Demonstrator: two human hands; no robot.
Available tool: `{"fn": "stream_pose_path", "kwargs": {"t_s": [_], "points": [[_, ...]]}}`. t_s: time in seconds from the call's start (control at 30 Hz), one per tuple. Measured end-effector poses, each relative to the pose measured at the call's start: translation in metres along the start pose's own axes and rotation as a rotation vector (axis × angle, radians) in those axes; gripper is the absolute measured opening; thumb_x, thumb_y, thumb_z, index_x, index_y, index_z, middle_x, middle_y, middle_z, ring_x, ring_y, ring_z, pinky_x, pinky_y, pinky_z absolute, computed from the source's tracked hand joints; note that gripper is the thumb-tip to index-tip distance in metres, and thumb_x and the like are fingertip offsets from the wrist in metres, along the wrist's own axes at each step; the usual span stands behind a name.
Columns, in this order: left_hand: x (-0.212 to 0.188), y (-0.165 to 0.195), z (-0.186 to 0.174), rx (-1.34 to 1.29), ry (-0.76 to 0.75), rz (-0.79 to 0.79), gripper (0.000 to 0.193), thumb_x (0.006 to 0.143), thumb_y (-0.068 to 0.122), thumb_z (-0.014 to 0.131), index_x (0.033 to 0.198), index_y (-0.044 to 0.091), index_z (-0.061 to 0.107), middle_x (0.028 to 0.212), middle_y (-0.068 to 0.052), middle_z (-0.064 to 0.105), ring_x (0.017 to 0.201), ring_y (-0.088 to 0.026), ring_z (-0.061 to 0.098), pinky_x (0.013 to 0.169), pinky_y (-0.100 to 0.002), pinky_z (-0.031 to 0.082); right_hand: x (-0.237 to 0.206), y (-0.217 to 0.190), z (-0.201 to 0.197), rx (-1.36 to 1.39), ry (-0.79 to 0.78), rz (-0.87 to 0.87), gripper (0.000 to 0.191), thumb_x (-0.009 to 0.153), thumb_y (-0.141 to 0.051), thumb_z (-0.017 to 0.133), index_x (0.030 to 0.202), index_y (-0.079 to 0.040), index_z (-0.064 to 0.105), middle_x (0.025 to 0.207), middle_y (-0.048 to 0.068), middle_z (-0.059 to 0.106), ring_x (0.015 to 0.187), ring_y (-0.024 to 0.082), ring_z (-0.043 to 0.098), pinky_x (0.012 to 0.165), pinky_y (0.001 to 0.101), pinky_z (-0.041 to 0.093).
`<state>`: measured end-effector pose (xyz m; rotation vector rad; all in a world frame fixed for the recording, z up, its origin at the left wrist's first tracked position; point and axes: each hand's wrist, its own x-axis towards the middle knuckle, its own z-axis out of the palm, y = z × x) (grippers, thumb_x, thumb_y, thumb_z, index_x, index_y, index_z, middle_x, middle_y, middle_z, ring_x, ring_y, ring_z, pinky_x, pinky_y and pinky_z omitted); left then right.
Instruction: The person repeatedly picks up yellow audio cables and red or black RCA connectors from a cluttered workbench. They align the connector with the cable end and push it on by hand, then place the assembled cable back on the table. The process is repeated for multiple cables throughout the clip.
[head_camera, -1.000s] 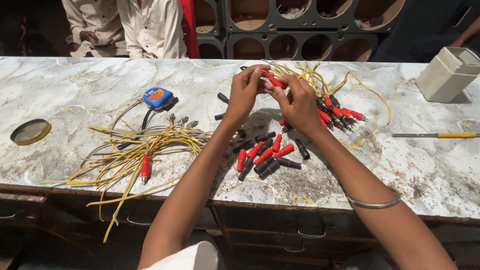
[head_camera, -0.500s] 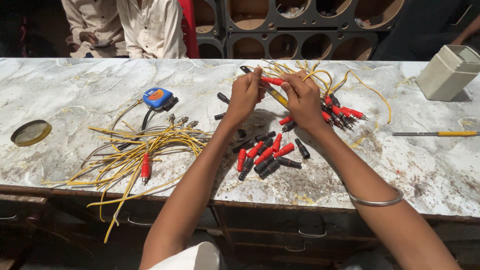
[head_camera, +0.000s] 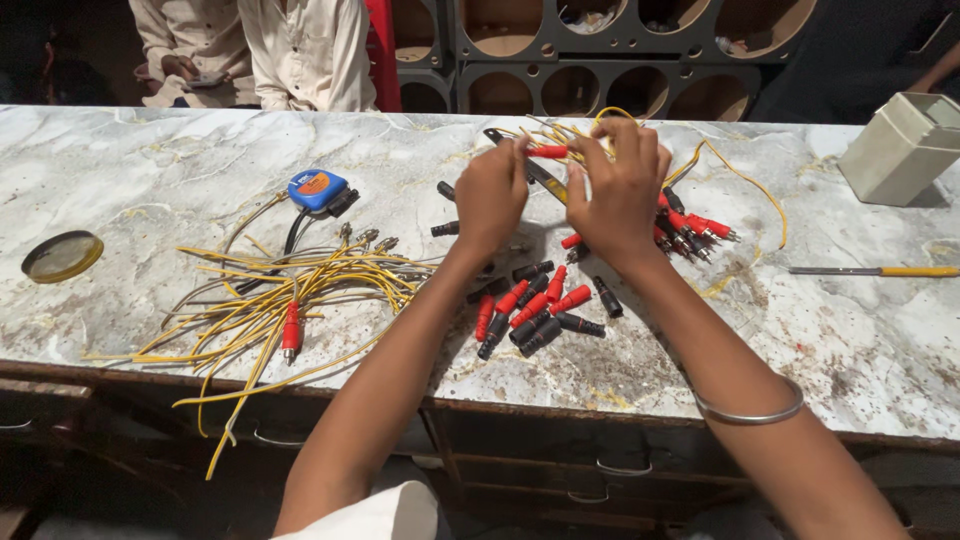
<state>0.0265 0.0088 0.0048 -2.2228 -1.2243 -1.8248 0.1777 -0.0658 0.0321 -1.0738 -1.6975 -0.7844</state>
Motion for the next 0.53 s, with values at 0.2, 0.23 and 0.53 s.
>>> {"fn": "stream_pose_path", "kwargs": {"t_s": [0.2, 0.23, 0.53], "points": [[0.0, 0.004, -0.001, -0.166, -0.174, -0.117, 0.052, 0.106, 0.042, 0.047, 0.077, 0.002, 0.065, 0.062, -0.019, 0.06, 0.056, -0.037, 0.059, 0.056, -0.047, 0.044, -0.002, 0.012, 0.008, 0.086, -0.163, -0.059, 0.011, 0.094, -0.008, 0.068, 0.104, -0.005, 0.068, 0.101, 0.01, 0.064, 0.103, 0.032, 0.062, 0.107, 0.0583, 0.037], [0.002, -0.002, -0.001, -0.182, -0.23, -0.182, 0.057, 0.106, 0.045, 0.046, 0.074, 0.001, 0.064, 0.058, -0.018, 0.058, 0.052, -0.036, 0.057, 0.056, -0.045, 0.043, -0.003, 0.014, 0.01, 0.139, -0.183, -0.049, 0.012, 0.095, -0.006, 0.066, 0.107, -0.003, 0.066, 0.103, 0.012, 0.063, 0.103, 0.034, 0.061, 0.102, 0.0556, 0.04], [-0.004, -0.033, 0.023, -0.544, -0.402, -0.4, 0.063, 0.111, 0.051, 0.04, 0.075, 0.001, 0.055, 0.057, -0.006, 0.052, 0.053, -0.018, 0.049, 0.053, -0.04, 0.043, -0.003, 0.008, 0.016, 0.413, -0.209, 0.074, 0.02, 0.099, 0.005, 0.056, 0.118, 0.0, 0.058, 0.105, 0.02, 0.059, 0.096, 0.042, 0.06, 0.08, 0.0498, 0.046]]}}
